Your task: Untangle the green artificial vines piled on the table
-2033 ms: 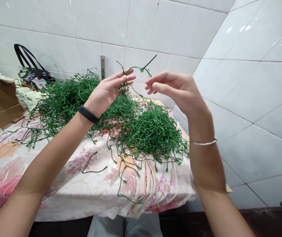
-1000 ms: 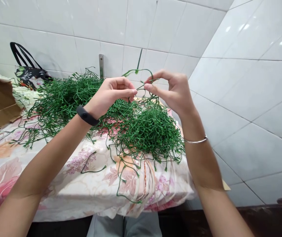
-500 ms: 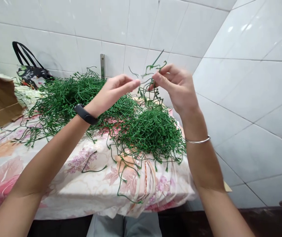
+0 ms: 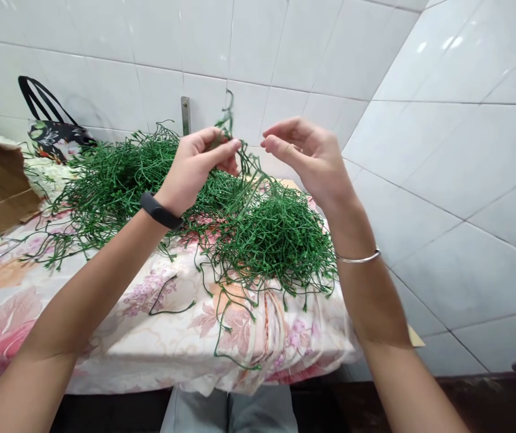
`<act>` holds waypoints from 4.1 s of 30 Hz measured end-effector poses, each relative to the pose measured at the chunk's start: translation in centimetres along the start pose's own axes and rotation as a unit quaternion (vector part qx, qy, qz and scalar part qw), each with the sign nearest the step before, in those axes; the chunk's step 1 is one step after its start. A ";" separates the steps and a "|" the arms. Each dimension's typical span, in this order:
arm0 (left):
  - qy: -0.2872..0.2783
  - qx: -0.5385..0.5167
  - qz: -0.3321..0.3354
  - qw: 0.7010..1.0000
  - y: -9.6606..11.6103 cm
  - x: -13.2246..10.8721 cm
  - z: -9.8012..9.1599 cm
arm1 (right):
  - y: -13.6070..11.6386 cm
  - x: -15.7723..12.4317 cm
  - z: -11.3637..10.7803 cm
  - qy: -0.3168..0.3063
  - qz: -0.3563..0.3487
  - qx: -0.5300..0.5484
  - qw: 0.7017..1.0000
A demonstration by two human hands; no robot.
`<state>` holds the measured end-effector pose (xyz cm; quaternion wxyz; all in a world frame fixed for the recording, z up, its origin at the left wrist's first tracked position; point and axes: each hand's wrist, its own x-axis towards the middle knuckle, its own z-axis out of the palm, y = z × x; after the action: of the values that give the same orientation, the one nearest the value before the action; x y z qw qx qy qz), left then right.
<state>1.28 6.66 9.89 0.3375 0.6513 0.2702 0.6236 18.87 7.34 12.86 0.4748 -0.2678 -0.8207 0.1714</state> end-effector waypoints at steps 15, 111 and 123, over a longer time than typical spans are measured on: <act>0.009 -0.082 -0.001 0.997 -0.3 0.7 -0.7 | 1.5 0.2 0.8 -0.014 -0.022 -0.021 0.999; -0.163 -0.006 -0.040 0.986 0.3 0.7 -1.9 | 4.7 0.0 -1.5 -0.149 0.150 -0.318 0.924; -0.161 0.108 -0.019 0.981 -0.2 0.4 -0.9 | 0.9 0.1 -0.1 -0.081 -0.003 -0.023 0.996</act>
<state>0.41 7.20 9.93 0.3159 0.7707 0.2900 0.4714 19.17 8.14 12.47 0.4008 -0.2615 -0.8610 0.1721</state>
